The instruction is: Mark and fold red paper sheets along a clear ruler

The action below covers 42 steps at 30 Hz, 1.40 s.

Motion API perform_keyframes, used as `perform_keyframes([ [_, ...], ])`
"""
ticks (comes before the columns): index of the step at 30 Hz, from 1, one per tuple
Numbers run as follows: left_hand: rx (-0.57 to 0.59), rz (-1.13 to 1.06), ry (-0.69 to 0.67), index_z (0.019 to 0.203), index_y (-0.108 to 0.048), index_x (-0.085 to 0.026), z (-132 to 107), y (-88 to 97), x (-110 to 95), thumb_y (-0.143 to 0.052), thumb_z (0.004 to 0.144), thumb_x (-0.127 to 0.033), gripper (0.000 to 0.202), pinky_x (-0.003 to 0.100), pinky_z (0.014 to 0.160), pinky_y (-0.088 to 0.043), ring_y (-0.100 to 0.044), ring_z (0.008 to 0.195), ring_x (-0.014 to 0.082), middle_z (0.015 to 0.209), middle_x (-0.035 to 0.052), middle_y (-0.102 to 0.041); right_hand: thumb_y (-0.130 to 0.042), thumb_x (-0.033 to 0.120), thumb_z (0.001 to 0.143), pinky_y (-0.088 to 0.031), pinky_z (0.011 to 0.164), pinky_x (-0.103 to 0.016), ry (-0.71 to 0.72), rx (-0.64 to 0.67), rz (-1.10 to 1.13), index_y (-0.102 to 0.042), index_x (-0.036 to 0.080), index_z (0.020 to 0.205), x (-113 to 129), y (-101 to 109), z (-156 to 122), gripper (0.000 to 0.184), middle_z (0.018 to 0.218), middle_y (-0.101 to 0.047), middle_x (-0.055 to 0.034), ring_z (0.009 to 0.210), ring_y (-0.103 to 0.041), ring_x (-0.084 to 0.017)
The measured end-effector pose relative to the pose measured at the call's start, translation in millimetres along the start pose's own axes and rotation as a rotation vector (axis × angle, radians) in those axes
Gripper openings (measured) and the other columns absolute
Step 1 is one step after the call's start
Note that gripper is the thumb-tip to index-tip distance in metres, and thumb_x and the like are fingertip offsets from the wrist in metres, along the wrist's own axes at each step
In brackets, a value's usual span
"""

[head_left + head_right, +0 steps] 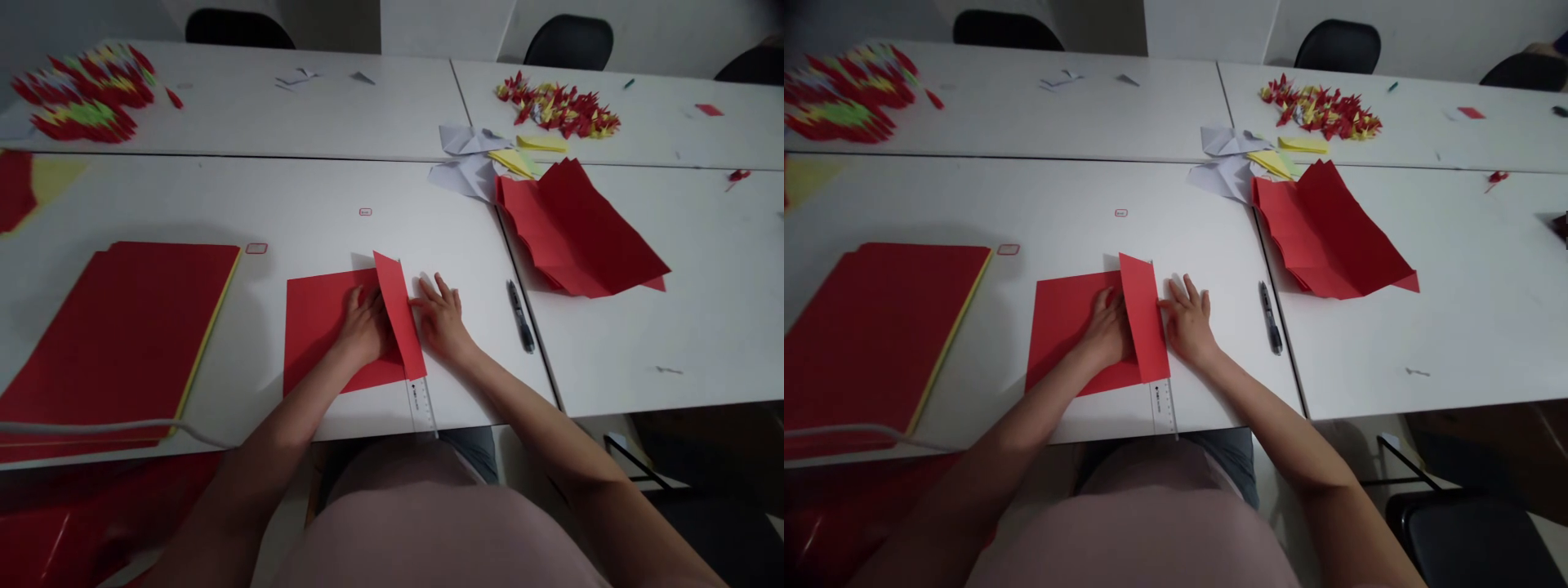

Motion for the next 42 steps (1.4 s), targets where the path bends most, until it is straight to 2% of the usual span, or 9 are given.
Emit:
perform_keyframes([
  [8, -0.013, -0.014, -0.007, 0.151, -0.036, -0.022, -1, 0.8, 1, -0.046, 0.095, -0.022, 0.057, 0.06, 0.118, -0.011, -0.026, 0.148, 0.0328, 0.154, 0.0147, -0.042, -0.038, 0.002, 0.082, -0.018, 0.118, -0.066, 0.024, 0.028, -0.023, -0.066, 0.023, 0.119, 6, 7, -43, 0.051, 0.159, -0.037, -0.0046, 0.153, -0.01, -0.028],
  [13, 0.013, -0.054, -0.01, 0.151, -0.037, -0.028, -1, 5.9, -2, -0.053, 0.094, -0.03, 0.059, 0.061, 0.118, -0.009, -0.029, 0.146, 0.035, 0.143, 0.0131, -0.055, -0.039, 0.002, 0.085, -0.019, 0.118, -0.066, 0.043, 0.046, -0.068, -0.066, 0.025, 0.118, 10, 12, -74, 0.048, 0.16, -0.033, -0.0041, 0.153, -0.009, -0.029],
  [16, 0.024, -0.082, -0.001, 0.151, -0.038, -0.028, -1, 8.9, -3, -0.055, 0.093, -0.032, 0.06, 0.061, 0.119, -0.008, -0.031, 0.144, 0.0364, 0.143, 0.0125, -0.055, -0.041, 0.0, 0.083, -0.018, 0.118, -0.068, 0.058, 0.046, -0.08, -0.066, 0.026, 0.117, 11, 14, -91, 0.05, 0.16, -0.032, -0.0045, 0.153, -0.008, -0.029],
  [21, 0.019, -0.08, 0.006, 0.151, -0.038, -0.029, -2, 10.0, -3, -0.051, 0.094, -0.021, 0.059, 0.061, 0.119, -0.009, -0.032, 0.145, 0.0361, 0.151, 0.0117, -0.047, -0.039, -0.004, 0.08, -0.016, 0.118, -0.069, 0.108, 0.034, -0.076, -0.065, 0.025, 0.119, 16, 17, -114, 0.055, 0.16, -0.032, -0.0076, 0.154, -0.005, -0.026],
  [25, 0.004, -0.06, 0.003, 0.152, -0.037, -0.022, -1, 8.2, -2, -0.043, 0.096, -0.019, 0.056, 0.06, 0.118, -0.01, -0.024, 0.149, 0.0334, 0.157, 0.0134, -0.039, -0.042, 0.0, 0.082, -0.015, 0.118, -0.069, 0.136, 0.024, -0.031, -0.07, 0.023, 0.107, 16, 23, -124, 0.043, 0.16, -0.034, -0.0088, 0.153, -0.01, -0.027],
  [28, 0.003, -0.058, 0.013, 0.15, -0.039, -0.015, 0, 7.5, -1, -0.039, 0.098, -0.025, 0.053, 0.057, 0.118, -0.011, -0.023, 0.15, 0.0316, 0.156, 0.0151, -0.041, -0.046, 0.006, 0.085, -0.021, 0.118, -0.065, 0.151, 0.037, 0.027, -0.071, 0.024, 0.094, 10, 28, -122, 0.032, 0.156, -0.042, -0.0066, 0.152, -0.019, -0.027],
  [31, 0.014, -0.06, 0.031, 0.149, -0.04, -0.013, 1, 7.5, -1, -0.039, 0.098, -0.028, 0.053, 0.056, 0.119, -0.011, -0.024, 0.15, 0.0308, 0.154, 0.016, -0.043, -0.045, 0.009, 0.087, -0.027, 0.117, -0.061, 0.12, 0.005, 0.022, -0.071, 0.024, 0.103, 4, 29, -110, 0.033, 0.153, -0.047, -0.0072, 0.151, -0.024, -0.026],
  [36, 0.014, -0.061, 0.037, 0.151, -0.038, -0.015, -1, 8.2, -2, -0.04, 0.099, -0.028, 0.054, 0.058, 0.119, -0.01, -0.023, 0.15, 0.0312, 0.157, 0.0156, -0.039, -0.043, 0.008, 0.089, -0.017, 0.118, -0.065, 0.072, 0.02, -0.1, -0.066, 0.025, 0.119, 6, 14, -83, 0.042, 0.158, -0.039, -0.0061, 0.152, -0.021, -0.028],
  [42, 0.031, -0.086, 0.005, 0.15, -0.04, -0.027, -2, 12.5, -5, -0.048, 0.096, -0.026, 0.055, 0.063, 0.118, -0.011, -0.027, 0.148, 0.0349, 0.157, 0.0127, -0.039, -0.04, 0.008, 0.089, -0.013, 0.118, -0.067, 0.057, 0.032, -0.137, -0.062, 0.023, 0.126, 7, 4, -54, 0.046, 0.159, -0.035, -0.0076, 0.152, -0.019, -0.029],
])
Point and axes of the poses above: each hand's wrist, its own z-axis towards the middle knuckle, its own y-axis out of the back of the hand, x = y × z, the point moved 3 cm from there along z, towards the middle knuckle
